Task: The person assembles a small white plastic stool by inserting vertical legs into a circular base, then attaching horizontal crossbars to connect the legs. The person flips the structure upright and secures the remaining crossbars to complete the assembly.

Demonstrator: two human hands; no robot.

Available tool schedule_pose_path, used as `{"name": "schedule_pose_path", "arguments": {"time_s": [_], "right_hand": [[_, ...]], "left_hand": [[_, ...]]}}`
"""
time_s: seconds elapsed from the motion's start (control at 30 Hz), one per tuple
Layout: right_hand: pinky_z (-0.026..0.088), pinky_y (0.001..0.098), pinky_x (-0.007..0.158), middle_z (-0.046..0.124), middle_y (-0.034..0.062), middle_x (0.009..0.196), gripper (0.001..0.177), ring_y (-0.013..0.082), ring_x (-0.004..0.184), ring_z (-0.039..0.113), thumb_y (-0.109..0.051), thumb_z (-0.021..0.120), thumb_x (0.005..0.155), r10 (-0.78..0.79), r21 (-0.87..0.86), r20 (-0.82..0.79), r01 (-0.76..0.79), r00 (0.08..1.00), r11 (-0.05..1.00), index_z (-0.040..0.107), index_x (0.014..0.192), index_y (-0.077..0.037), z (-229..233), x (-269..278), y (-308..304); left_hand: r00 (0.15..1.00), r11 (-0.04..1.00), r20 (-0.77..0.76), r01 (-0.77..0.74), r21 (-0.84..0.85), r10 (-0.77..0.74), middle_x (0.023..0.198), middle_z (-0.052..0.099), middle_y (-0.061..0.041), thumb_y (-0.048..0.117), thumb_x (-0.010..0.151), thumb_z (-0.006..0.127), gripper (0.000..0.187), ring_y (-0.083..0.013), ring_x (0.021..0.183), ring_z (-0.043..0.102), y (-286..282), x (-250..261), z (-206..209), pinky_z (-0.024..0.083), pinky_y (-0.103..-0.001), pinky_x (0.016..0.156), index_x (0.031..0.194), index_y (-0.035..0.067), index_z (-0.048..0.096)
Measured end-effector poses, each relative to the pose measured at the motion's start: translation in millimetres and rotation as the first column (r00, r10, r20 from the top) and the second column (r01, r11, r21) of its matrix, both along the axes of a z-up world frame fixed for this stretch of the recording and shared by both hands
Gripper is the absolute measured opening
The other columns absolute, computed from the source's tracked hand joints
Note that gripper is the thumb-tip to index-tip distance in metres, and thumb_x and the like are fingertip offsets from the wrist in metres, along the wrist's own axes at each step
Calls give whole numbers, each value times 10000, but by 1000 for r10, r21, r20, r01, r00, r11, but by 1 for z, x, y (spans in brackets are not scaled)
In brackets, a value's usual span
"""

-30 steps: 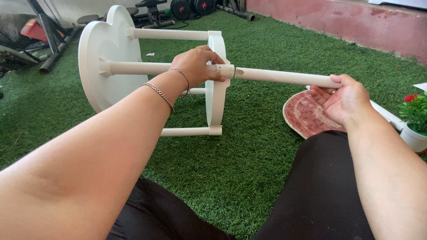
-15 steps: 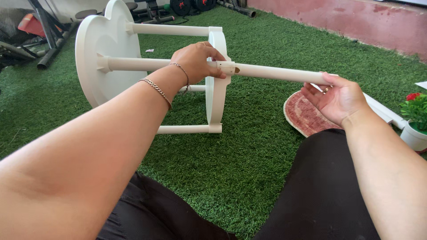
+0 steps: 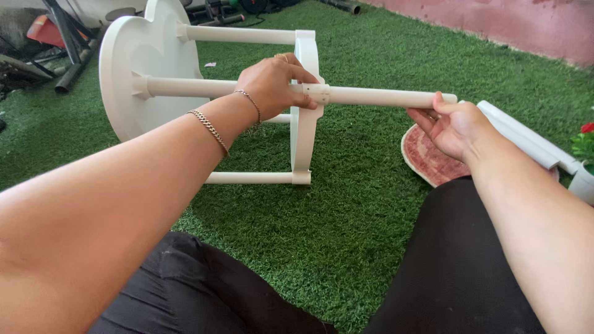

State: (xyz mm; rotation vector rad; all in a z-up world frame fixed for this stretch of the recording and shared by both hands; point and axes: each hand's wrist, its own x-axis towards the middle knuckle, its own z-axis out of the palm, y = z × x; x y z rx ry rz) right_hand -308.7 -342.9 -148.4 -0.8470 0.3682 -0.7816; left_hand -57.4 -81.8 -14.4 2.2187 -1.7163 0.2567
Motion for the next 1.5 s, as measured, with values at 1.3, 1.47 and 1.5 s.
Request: {"name": "schedule_pose_path", "arguments": {"time_s": [1.3,1.47,1.5], "right_hand": [[488,482,1089,623,154,1175,238,319,1184,643,-124,671,947,-5,139,29,1,1000,990,568,1130,-13,2,29,40],[494,441,1095,650,179,1177,258,327,1189,667,-97,694,913,-51,166,9,49,999,985,584,1115,19,11,31,51],[496,442,1094,651,182,1175,260,329,1190,669,-92,694,910,-52,169,10,49,999,984,585,1113,27,12,32,52]], "left_hand": [[1000,988,-1,26,153,-26,1237,649,-31,550,747,853,523,-225,1158,633,-8,-7,1,505,-395,991,1164,249,755],[999,987,4,-54,150,54,1236,671,-15,545,714,854,508,-243,1155,647,-7,-5,4,512,-403,983,1142,287,761],[999,987,-2,-53,153,54,1227,680,-15,539,711,854,499,-246,1146,656,-6,-4,5,517,-401,981,1136,292,766]]}}
